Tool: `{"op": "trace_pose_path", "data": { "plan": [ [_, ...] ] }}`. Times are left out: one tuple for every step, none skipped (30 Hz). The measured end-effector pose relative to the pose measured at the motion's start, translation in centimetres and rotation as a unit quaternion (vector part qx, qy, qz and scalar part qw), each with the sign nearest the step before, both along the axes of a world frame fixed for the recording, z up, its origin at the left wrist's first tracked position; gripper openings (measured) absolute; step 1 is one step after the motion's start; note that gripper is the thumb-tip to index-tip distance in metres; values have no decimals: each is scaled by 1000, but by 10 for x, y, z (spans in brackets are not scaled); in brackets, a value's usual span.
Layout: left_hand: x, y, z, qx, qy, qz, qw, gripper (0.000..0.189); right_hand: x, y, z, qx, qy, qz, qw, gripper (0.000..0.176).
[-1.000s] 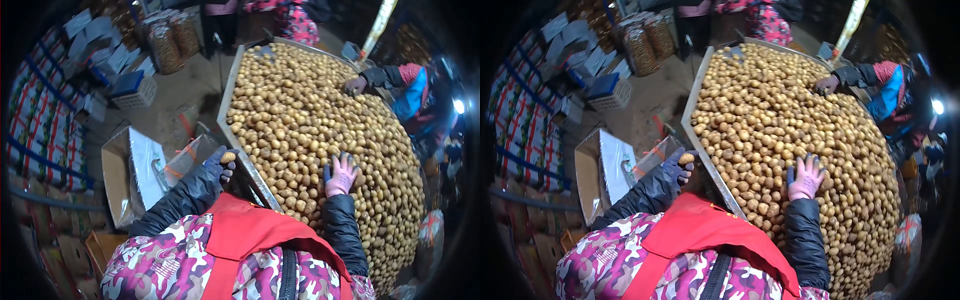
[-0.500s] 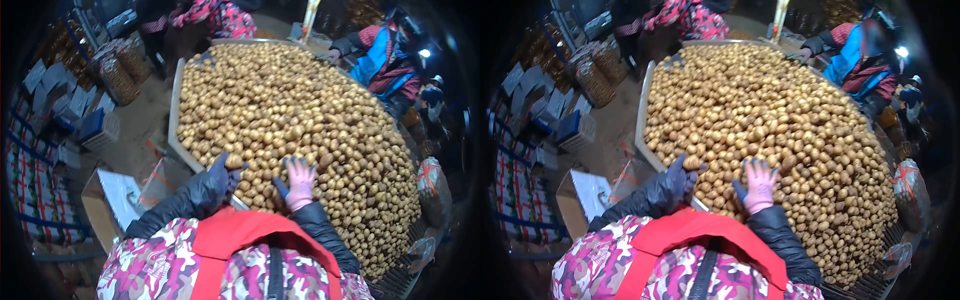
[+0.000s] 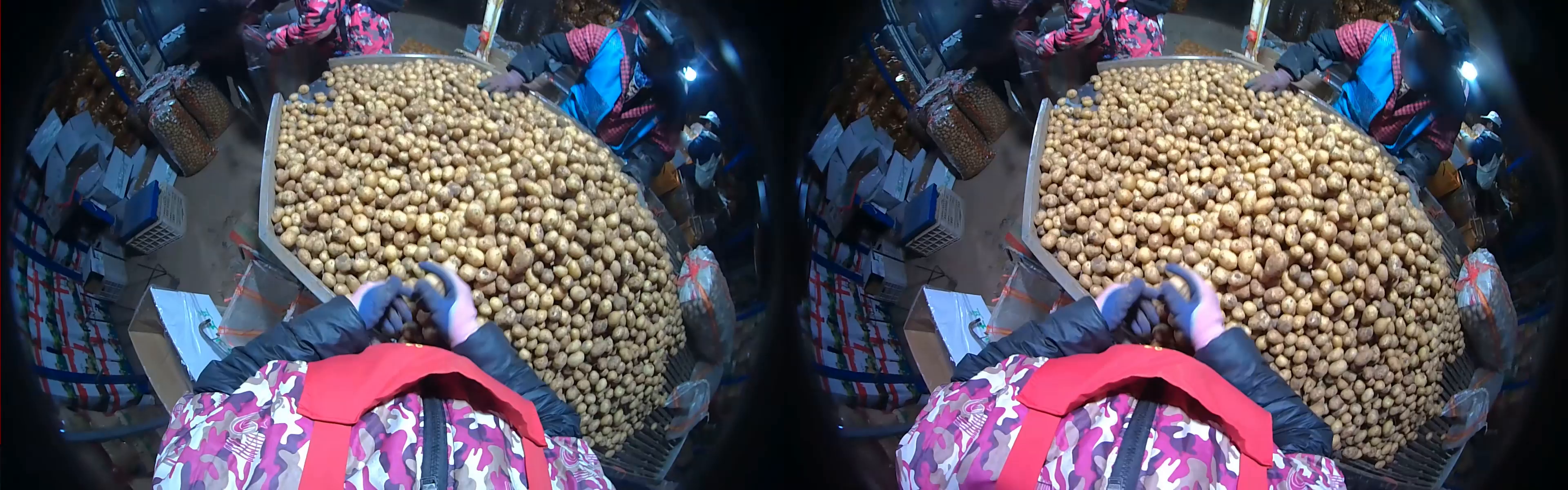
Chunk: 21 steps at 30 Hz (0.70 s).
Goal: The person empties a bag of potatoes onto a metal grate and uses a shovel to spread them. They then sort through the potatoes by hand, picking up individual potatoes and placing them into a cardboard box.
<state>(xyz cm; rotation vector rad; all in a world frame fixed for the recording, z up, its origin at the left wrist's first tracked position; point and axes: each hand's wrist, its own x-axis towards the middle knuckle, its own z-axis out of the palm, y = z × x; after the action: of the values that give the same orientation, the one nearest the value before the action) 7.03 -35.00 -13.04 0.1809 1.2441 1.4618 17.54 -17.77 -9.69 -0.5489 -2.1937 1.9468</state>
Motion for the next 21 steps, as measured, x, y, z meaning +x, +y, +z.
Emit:
{"op": "trace_pose_path", "data": {
  "plan": [
    [-3, -1, 33, -37, 114, 0, 993, 54, 1, 8, 3, -209, -53, -26, 976, 40],
    [-16, -2, 11, -32, 7, 80, 996, 42, 1, 17, 6, -313, -58, -34, 947, 44],
    [-9, -22, -10, -12, 363, 109, 925, 36, 3, 25, 9, -414, -59, -42, 908, 50],
    [-8, -27, 22, -91, 547, 121, 824, 35, 6, 29, 14, -431, -43, -43, 900, 55],
    [-13, -34, 16, -88, 610, 160, 771, 34, 9, 33, 18, -447, -24, -42, 893, 59],
    [-19, -46, 13, -118, 653, 154, 732, 36, 12, 38, 17, -458, -9, -27, 888, 63],
    [-24, -53, 9, -137, 704, 163, 677, 38, 12, 41, 17, -458, -9, -29, 889, 63],
    [-30, -59, -1, -174, 712, 165, 661, 42, 11, 42, 17, -490, 8, -25, 871, 63],
    [-37, -64, -14, -211, 718, 167, 642, 46, 10, 44, 17, -521, 25, -19, 853, 62],
    [-41, -68, -24, -210, 718, 171, 641, 46, 8, 43, 17, -516, 28, -25, 856, 61],
    [-45, -69, -32, -265, 712, 164, 629, 50, 6, 43, 11, -506, 44, -17, 861, 55],
    [-49, -70, -38, -317, 706, 160, 614, 53, 5, 40, 6, -467, 20, -24, 884, 53],
    [-51, -68, -39, -331, 692, 145, 625, 60, 3, 39, 4, -423, 0, -31, 905, 51],
    [-53, -62, -38, -355, 678, 146, 627, 60, 0, 42, 6, -458, -16, 25, 888, 53],
    [-54, -55, -37, -380, 662, 145, 630, 60, -1, 37, 2, -470, -43, -2, 882, 42],
    [-55, -49, -34, -397, 653, 142, 629, 61, -2, 31, 7, -475, -65, 19, 877, 44],
    [-54, -43, -30, -413, 652, 135, 621, 61, -4, 23, 14, -481, -88, 41, 871, 46],
    [-54, -41, -27, -411, 655, 138, 619, 61, -7, 15, 22, -454, -118, 46, 882, 47],
    [-53, -41, -26, -411, 657, 141, 616, 61, -10, 9, 26, -427, -149, 50, 891, 49],
    [-54, -43, -26, -397, 662, 143, 619, 62, -13, 6, 21, -440, -155, 91, 880, 51],
    [-55, -44, -25, -390, 663, 143, 623, 63, -16, 4, 18, -436, -169, 107, 877, 49]
  ]
}}
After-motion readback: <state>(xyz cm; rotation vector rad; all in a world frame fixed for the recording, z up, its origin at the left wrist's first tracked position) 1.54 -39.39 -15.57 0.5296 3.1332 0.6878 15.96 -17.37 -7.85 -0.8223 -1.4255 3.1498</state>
